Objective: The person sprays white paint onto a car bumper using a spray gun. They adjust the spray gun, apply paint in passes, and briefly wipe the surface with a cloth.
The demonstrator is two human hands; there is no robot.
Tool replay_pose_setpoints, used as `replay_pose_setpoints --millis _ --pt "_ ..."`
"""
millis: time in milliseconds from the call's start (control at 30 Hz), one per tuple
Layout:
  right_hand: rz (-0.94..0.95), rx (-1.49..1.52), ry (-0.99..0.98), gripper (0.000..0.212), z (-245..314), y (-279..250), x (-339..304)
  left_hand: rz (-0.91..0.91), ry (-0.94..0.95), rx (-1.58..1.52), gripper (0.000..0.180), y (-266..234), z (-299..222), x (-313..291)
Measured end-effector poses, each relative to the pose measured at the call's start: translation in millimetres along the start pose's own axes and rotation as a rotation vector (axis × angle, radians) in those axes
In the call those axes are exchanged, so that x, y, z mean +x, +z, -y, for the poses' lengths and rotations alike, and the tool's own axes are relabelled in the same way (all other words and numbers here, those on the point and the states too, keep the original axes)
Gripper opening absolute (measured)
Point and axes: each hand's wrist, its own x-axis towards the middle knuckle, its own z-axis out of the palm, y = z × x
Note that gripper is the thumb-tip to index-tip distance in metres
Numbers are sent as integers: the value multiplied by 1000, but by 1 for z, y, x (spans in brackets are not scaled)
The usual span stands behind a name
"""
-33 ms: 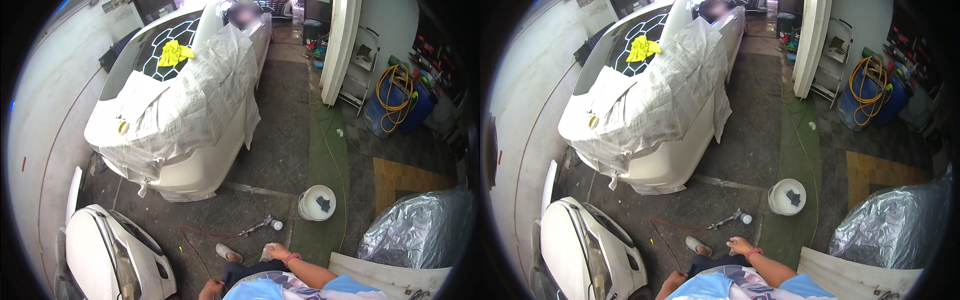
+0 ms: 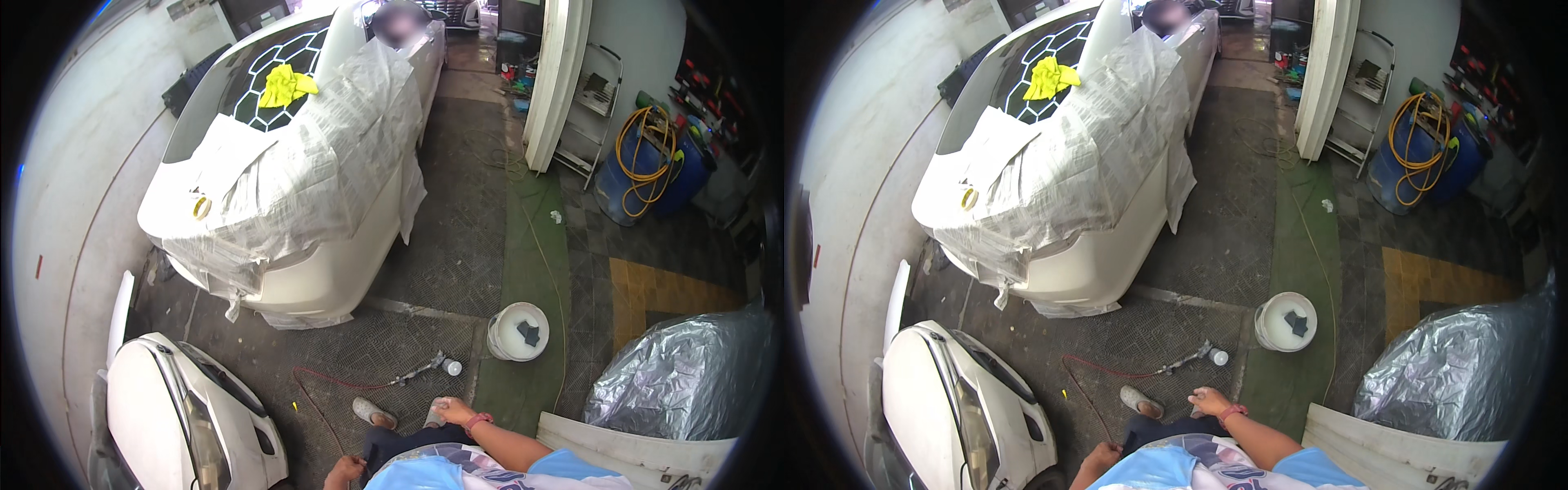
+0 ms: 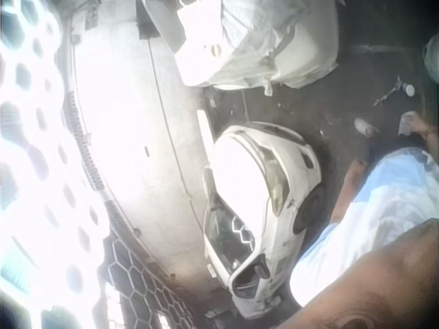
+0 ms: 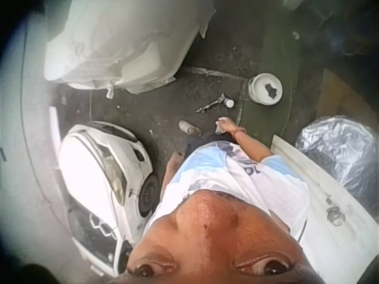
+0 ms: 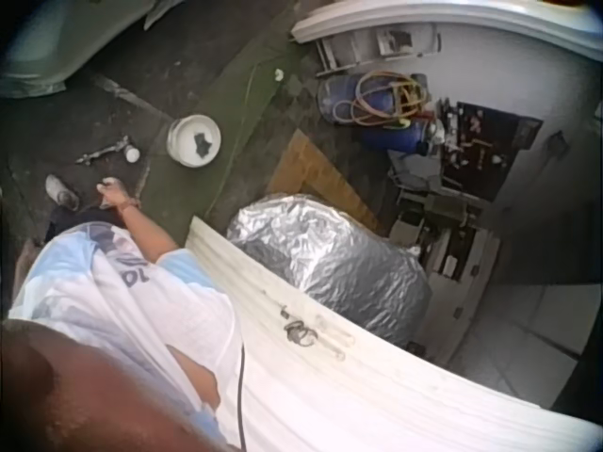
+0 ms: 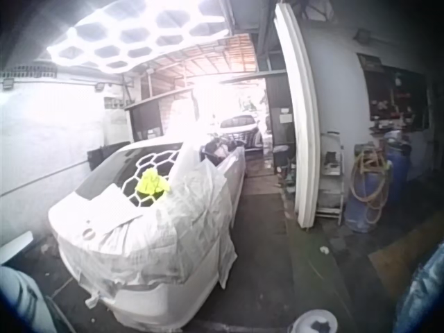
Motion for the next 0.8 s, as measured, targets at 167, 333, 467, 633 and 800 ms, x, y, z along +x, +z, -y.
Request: replay_pose_setpoints --millis 167,333,467,633,800 --pt "-102 -25 122 55 -14 -32 13 73 94 64 33 -14 9 3" --pt "-241 84 122 61 3 -78 45 554 161 -434 36 -21 35 18" --pt "-285 190 208 60 14 -86 72 641 261 -222 60 -16 19 37" --pt "-314 260 252 61 -23 -51 148 422 244 63 75 -1 -33 85" --pt "-380 373 368 75 -122 18 259 -59 377 150 85 8 -53 197"
